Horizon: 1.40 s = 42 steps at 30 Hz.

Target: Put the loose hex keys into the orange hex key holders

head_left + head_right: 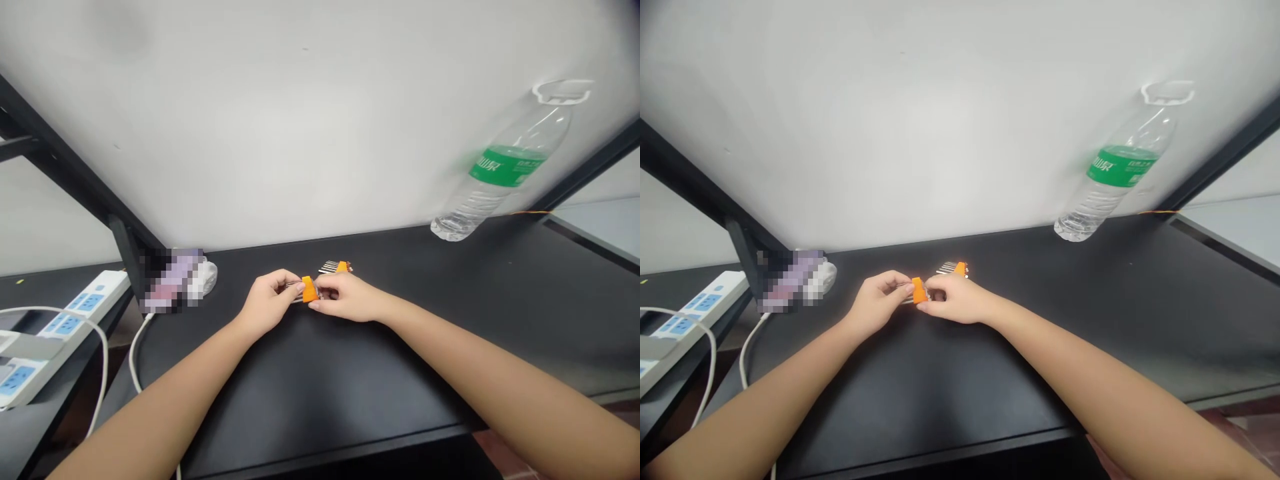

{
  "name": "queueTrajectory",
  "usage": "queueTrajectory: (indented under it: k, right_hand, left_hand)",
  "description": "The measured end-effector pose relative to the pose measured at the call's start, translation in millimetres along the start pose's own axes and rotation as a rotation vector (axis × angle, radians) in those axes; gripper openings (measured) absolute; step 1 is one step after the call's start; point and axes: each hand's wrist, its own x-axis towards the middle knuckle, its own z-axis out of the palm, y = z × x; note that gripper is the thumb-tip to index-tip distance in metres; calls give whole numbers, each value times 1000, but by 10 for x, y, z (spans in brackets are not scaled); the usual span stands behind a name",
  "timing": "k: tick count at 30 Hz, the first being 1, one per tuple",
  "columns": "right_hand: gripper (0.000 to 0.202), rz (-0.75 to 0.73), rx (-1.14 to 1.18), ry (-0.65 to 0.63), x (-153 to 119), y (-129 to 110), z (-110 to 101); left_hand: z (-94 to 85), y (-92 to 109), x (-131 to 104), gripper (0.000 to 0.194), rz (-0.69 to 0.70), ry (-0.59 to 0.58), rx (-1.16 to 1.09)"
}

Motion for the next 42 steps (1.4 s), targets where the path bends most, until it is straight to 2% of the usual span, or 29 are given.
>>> queueTrajectory:
  k: [6,12,17,19,23,27,29,32,36,39,42]
  right_hand:
    - [31,81,-44,44,11,-13,13]
    - [19,134,-183,129,20,-44,102]
    - [30,79,-476,175,-10,-60,92]
    - [32,92,-503,167,-16,-63,81]
    - [30,173,-360,145,0,-52,69]
    - [35,293,-290,151,18,-30,47]
    - [34,280,-278,137,13,-35,46]
    - [26,203,-450,167,-10,-77,78]
    - [20,171,-749,156,-40,-144,140]
    - [19,165,-733,155,-41,-138,159]
    - [15,194,-584,182,-27,-80,155]
  left_hand:
    - [0,-7,-2,26,64,50,84]
    - [9,16,-54,17,294,90,441]
    - [3,29,-64,17,448,67,649]
    - [2,38,-66,18,479,46,692]
    - [16,47,-84,20,479,42,771]
    - [43,37,-102,23,396,0,848]
    - [55,31,-105,25,368,-6,848]
    - [68,27,-103,27,365,-14,878]
    - [85,40,-105,28,374,-62,972]
    - [101,66,-111,26,371,-95,971]
    - [120,92,-121,23,354,-126,936]
